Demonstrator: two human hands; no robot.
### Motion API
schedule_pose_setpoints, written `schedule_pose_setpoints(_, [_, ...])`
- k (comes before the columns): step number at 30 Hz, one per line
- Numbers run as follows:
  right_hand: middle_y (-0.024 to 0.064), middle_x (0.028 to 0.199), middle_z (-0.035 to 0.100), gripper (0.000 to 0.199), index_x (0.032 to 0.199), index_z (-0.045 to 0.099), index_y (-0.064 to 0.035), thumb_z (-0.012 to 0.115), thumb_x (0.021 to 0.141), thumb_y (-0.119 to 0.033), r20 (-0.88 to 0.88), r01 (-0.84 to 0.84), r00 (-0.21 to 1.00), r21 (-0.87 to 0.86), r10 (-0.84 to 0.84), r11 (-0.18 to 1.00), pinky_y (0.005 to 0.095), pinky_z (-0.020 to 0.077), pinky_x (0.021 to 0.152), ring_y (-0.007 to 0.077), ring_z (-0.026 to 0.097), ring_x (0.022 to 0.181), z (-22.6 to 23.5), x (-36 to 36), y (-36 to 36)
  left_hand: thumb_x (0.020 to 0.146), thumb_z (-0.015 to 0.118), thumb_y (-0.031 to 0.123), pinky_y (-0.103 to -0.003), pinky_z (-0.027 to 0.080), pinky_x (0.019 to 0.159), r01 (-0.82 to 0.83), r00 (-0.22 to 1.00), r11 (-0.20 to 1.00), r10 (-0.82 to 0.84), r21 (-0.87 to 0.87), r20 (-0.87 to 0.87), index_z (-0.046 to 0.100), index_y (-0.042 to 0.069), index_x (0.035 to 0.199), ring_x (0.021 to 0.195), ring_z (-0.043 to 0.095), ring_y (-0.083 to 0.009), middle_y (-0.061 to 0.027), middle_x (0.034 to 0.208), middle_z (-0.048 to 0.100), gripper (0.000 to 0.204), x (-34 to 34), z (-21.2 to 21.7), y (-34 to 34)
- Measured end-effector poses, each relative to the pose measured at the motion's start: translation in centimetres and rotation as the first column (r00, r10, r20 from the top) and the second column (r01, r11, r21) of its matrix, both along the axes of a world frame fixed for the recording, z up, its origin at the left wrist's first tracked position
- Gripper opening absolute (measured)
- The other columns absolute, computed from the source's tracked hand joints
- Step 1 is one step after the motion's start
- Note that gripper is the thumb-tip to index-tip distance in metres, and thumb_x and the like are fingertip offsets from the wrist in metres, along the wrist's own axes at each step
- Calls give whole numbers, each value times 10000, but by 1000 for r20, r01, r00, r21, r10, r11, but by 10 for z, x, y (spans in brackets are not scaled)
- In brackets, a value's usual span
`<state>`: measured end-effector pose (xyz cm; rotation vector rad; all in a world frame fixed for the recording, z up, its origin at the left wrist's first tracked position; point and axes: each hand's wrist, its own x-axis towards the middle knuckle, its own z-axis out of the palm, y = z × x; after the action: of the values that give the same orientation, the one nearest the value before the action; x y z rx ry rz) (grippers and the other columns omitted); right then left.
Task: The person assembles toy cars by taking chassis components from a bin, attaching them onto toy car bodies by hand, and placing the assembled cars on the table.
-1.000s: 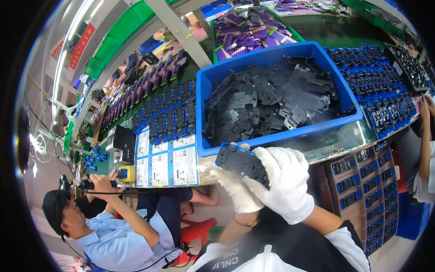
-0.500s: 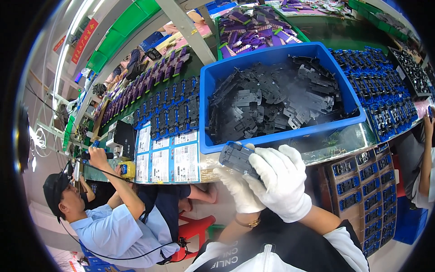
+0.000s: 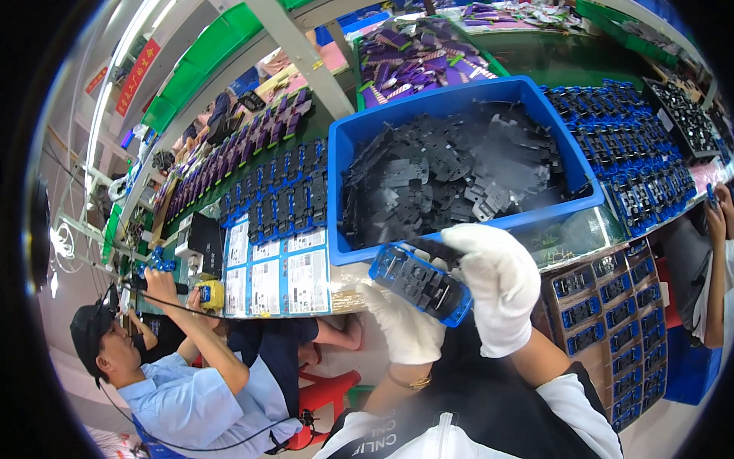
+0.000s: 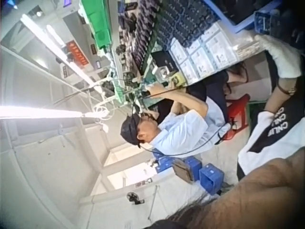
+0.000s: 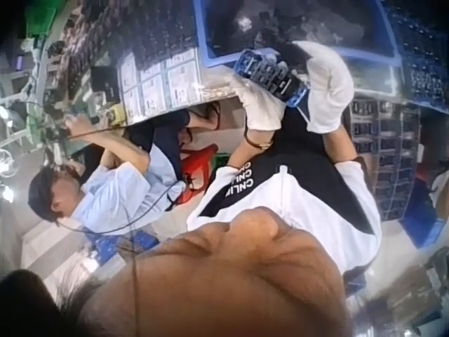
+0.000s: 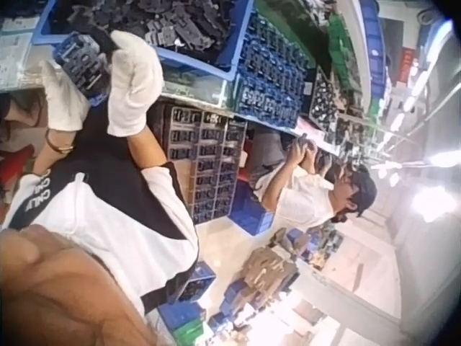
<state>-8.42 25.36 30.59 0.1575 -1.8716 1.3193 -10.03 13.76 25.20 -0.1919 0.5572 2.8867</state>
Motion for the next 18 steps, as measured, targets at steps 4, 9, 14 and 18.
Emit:
schedule_pose_setpoints(4, [42, 854, 646, 283, 1048, 596, -15, 534, 1019, -290, 95, -102, 972, -659, 216, 746, 249, 493, 589, 113, 603, 663, -4, -3, 25, 889, 473, 716, -511, 495, 924, 23, 985, 992, -1, -124, 173, 583, 115, 1195, 991, 623, -338, -138, 1110, 659, 683, 1, 5, -11])
schedule_pose_setpoints(9, [74, 939, 631, 439, 1278, 537, -1, 495, 1020, -354, 267, -223, 675, -815, 688, 535, 256, 477, 563, 138, 601, 686, 38, -13, 98, 872, 496, 717, -557, 505, 848, 79, 984, 978, -109, 194, 144, 594, 92, 1189, 947, 629, -360, -152, 1081, 659, 707, 7, -13, -63])
schedule_pose_setpoints(14, [116, 988, 623, 519, 1428, 396, 21, 562, 963, -139, 321, -212, 757, -703, 569, 678, 284, 530, 691, 157, 620, 795, 75, -37, 154, 895, 577, 599, -549, 506, 967, 301, 947, 953, -295, 31, -126, 568, 165, 1238, 1107, 627, -325, -130, 1224, 650, 554, -23, -54, -121])
schedule_pose_setpoints(18, [102, 995, 619, 371, 1340, 477, -18, 487, 970, -46, 73, -196, 938, -695, 339, 692, 242, 522, 576, 151, 618, 737, 108, -117, 211, 893, 572, 607, -546, 501, 957, 198, 969, 979, -189, 40, -157, 557, 164, 1256, 1093, 623, -323, -121, 1234, 638, 573, -53, -59, -121])
